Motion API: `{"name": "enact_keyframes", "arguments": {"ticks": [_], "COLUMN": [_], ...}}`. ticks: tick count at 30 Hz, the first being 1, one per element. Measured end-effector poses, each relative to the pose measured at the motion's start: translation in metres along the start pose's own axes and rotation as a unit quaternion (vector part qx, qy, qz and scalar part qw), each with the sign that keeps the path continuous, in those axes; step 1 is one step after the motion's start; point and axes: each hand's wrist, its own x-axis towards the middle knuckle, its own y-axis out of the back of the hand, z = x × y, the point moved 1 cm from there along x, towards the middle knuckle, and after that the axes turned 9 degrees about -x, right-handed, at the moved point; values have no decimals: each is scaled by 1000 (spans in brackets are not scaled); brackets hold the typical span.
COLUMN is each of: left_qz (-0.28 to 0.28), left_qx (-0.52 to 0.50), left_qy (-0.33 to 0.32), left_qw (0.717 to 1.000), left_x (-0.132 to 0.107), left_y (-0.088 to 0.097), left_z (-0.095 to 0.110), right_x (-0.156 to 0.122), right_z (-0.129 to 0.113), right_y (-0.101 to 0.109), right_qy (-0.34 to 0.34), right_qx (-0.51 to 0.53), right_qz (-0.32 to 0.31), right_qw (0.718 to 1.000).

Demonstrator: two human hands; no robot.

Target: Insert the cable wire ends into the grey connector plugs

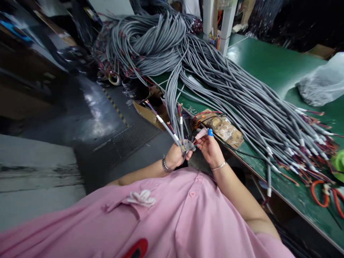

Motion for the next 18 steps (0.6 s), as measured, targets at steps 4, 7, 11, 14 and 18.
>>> {"name": "enact_keyframes", "arguments": {"ticks": [4, 7, 11, 14, 18], "left_qz": [-4, 19, 35, 44, 45], "left_qx": [14, 7, -12, -7, 2], "left_qy": [-4, -14, -27, -21, -18], "left_qw": [1000, 1000, 999, 999, 999], "left_x": [-7, -8, -5, -2, 0], "left_y": [1, -1, -5, -7, -9], "left_z": [1, 2, 2, 2, 0], "right_x": [0, 0, 0, 0, 3], "right_z": [-3, -2, 1, 3, 5], "right_y": [1, 3, 7, 10, 10], "right_qy": [15, 26, 82, 160, 144], "right_qx": [-26, -49, -116, -207, -189], "right_qz": [16, 33, 69, 126, 117], "right_qw": [999, 998, 987, 957, 964]}}
